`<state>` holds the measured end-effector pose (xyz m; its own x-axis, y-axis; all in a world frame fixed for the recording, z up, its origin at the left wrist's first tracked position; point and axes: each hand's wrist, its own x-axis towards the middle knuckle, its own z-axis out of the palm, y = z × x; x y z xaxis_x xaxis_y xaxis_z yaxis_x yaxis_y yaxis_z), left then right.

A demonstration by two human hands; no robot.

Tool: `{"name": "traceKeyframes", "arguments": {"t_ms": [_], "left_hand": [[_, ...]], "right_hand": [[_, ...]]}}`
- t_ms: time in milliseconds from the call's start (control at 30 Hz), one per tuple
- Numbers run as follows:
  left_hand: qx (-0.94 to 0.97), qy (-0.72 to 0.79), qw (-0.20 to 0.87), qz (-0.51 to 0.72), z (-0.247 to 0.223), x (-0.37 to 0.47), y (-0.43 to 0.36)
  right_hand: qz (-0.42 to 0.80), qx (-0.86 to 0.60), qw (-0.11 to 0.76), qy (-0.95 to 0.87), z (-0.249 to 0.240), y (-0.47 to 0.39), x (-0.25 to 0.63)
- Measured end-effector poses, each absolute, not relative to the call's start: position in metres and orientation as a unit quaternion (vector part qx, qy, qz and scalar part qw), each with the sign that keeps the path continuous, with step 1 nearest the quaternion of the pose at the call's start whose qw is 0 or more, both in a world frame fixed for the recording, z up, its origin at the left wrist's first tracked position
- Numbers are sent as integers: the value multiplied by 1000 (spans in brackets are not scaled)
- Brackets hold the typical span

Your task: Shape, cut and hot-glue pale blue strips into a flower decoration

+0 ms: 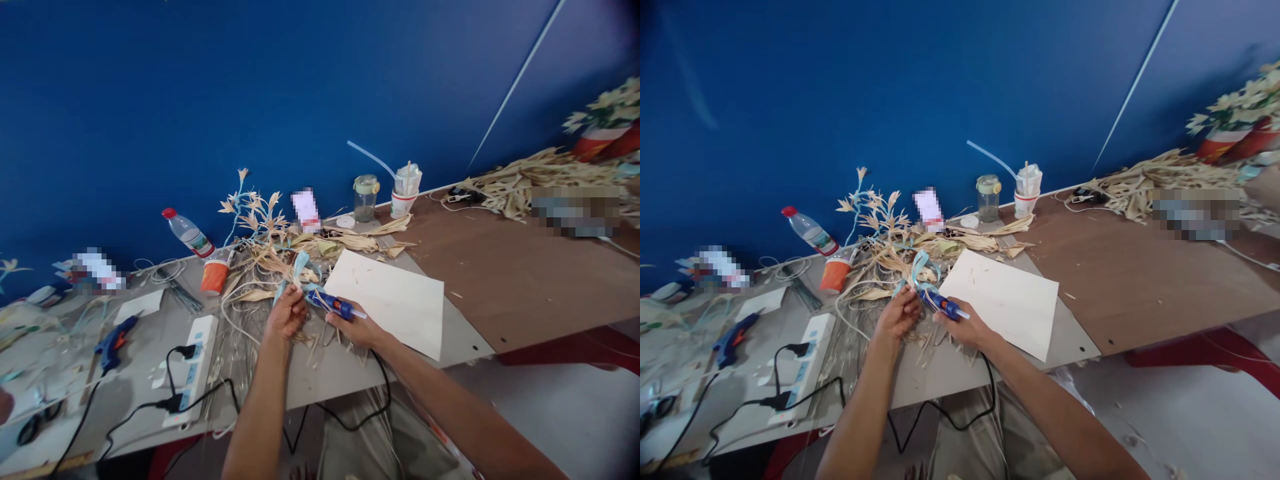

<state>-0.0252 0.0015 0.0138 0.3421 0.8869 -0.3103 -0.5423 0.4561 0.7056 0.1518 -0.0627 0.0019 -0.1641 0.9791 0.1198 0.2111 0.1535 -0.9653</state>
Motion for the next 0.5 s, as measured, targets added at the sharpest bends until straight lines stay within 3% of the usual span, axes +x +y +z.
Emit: {"name": "traceKeyframes", "arguments": {"t_ms": [500], "left_hand": [[249,347,776,464,16,-25,1]], "right_hand": [[440,-480,439,-619,3,-63,152]]}}
